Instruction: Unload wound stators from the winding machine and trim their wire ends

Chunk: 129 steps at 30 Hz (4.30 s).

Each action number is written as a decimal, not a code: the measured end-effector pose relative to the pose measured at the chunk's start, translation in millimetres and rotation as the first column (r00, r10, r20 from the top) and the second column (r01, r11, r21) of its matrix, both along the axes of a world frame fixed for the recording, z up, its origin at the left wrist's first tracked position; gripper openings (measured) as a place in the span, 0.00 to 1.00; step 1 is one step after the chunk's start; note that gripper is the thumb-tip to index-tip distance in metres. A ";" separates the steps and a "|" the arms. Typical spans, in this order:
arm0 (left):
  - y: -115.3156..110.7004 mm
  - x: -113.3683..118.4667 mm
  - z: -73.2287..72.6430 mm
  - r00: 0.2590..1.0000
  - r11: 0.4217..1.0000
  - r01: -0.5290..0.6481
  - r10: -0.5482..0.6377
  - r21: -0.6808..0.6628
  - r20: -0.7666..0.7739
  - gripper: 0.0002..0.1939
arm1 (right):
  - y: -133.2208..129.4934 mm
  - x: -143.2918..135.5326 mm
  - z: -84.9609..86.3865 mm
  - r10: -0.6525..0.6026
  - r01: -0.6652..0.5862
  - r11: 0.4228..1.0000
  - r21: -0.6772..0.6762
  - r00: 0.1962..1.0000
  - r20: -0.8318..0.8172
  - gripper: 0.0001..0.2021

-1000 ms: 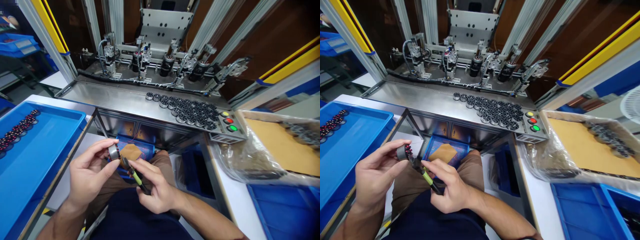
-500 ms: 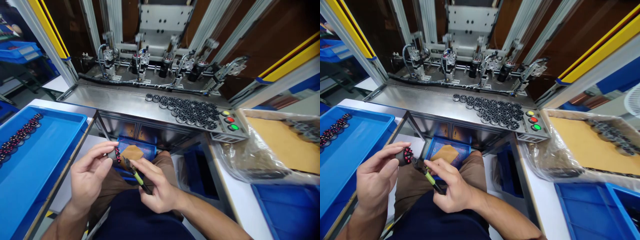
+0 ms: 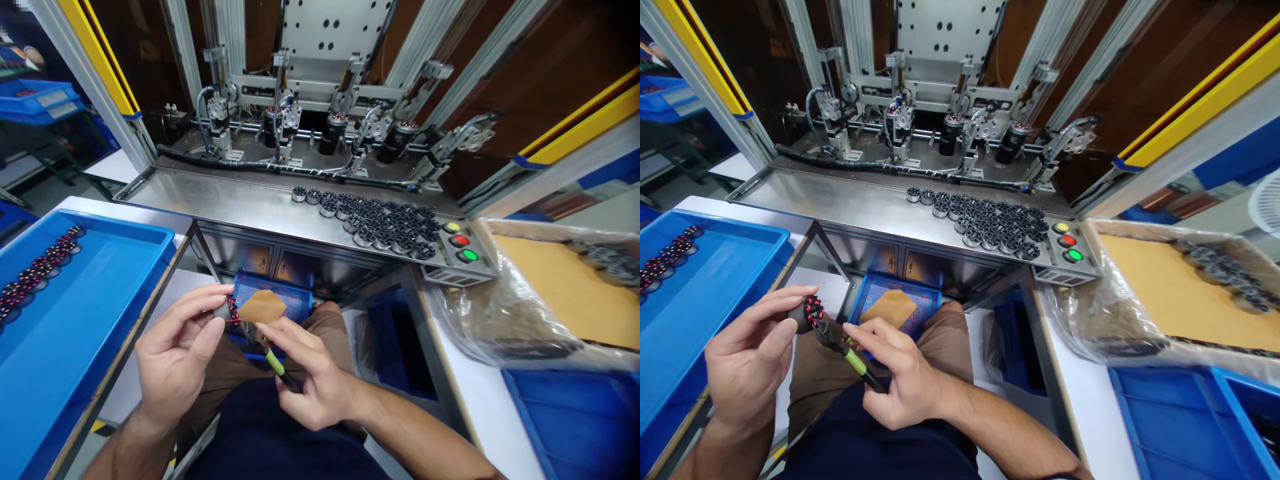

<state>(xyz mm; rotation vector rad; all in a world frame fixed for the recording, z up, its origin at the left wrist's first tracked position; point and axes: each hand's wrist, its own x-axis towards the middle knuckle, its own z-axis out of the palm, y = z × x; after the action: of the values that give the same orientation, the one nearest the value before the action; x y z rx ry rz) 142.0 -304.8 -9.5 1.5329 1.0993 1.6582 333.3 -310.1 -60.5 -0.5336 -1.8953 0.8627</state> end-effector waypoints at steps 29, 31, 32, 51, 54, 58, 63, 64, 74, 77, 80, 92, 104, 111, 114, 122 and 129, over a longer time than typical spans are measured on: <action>-2.9 -7.2 -4.9 0.989 0.997 0.054 -0.045 0.060 -0.142 0.16 | -2.9 0.8 -1.9 -0.050 0.049 0.998 -0.050 0.999 -0.016 0.41; -3.7 -7.4 -4.8 0.988 0.996 0.053 -0.043 0.066 -0.150 0.16 | -2.4 -0.6 -0.9 -0.055 0.054 0.998 -0.038 0.998 -0.016 0.42; -4.1 -7.4 -4.8 0.987 0.996 0.051 -0.040 0.070 -0.154 0.16 | -2.0 -1.4 -0.4 -0.057 0.057 0.998 -0.030 0.998 -0.017 0.42; 2.6 -13.5 -11.6 0.954 0.964 0.129 -0.058 0.231 -0.294 0.26 | -1.6 1.1 -0.8 -0.165 0.149 0.964 -0.220 0.985 -0.058 0.36; 5.2 -15.6 -15.0 0.924 0.949 0.068 0.056 0.308 -0.377 0.34 | -2.3 9.3 -2.6 -0.166 0.151 0.950 -0.275 0.986 -0.032 0.38; 6.7 -16.3 -16.8 0.865 0.923 0.059 0.143 0.379 -0.482 0.33 | -6.3 19.6 1.1 -0.182 0.163 0.933 -0.319 0.983 -0.029 0.38; 7.9 -17.7 -13.4 0.764 0.887 0.073 0.244 0.455 -0.597 0.30 | -15.9 26.7 15.5 -0.138 0.117 0.920 -0.375 0.990 -0.028 0.38; 8.3 -18.4 -12.7 0.741 0.880 0.075 0.266 0.470 -0.617 0.28 | -18.3 27.7 18.6 -0.107 0.080 0.911 -0.405 0.993 -0.044 0.38; 2.7 -26.6 -22.8 0.845 0.943 0.041 0.144 0.332 -0.515 0.37 | -29.5 31.0 33.1 0.184 -0.283 0.766 -0.577 0.957 -0.224 0.41; -1.7 -29.3 -27.6 0.882 0.968 0.029 0.093 0.250 -0.462 0.34 | -27.8 28.5 32.8 0.193 -0.295 0.757 -0.583 0.953 -0.232 0.40; -2.9 -30.6 -28.7 0.904 0.968 0.060 0.051 0.244 -0.425 0.37 | -25.7 26.9 32.9 0.212 -0.318 0.756 -0.571 0.946 -0.246 0.41; -2.0 -33.2 -28.1 0.916 0.957 0.144 -0.032 0.254 -0.400 0.40 | -22.0 20.6 34.2 0.215 -0.328 0.738 -0.590 0.943 -0.255 0.40; -4.1 -22.5 -7.9 0.871 0.987 0.026 0.056 0.160 -0.487 0.27 | -23.0 18.8 29.9 0.174 -0.289 0.685 -0.669 0.956 -0.235 0.39; -1.1 -20.1 -8.0 0.819 0.943 0.047 0.153 0.329 -0.553 0.32 | -18.7 17.4 33.5 0.140 -0.213 0.733 -0.647 0.977 -0.163 0.37; 4.0 -19.8 -10.2 0.786 0.892 0.091 0.209 0.442 -0.582 0.35 | -16.7 18.4 35.5 0.076 -0.092 0.745 -0.661 0.996 -0.052 0.34; 1.3 -25.9 -12.0 0.710 0.846 0.051 0.342 0.530 -0.616 0.29 | -18.2 25.9 24.9 -0.017 -0.067 0.705 -0.706 0.994 -0.111 0.35; -2.5 -25.7 -10.5 0.677 0.827 0.008 0.409 0.562 -0.612 0.27 | -18.9 26.4 20.3 -0.014 -0.120 0.664 -0.738 0.985 -0.173 0.35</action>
<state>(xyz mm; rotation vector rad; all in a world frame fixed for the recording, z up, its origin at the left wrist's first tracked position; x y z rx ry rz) 116.3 -307.4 -20.0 2.6741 1.2925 1.6120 359.7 -329.0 -40.2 -0.8642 -1.3370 1.6964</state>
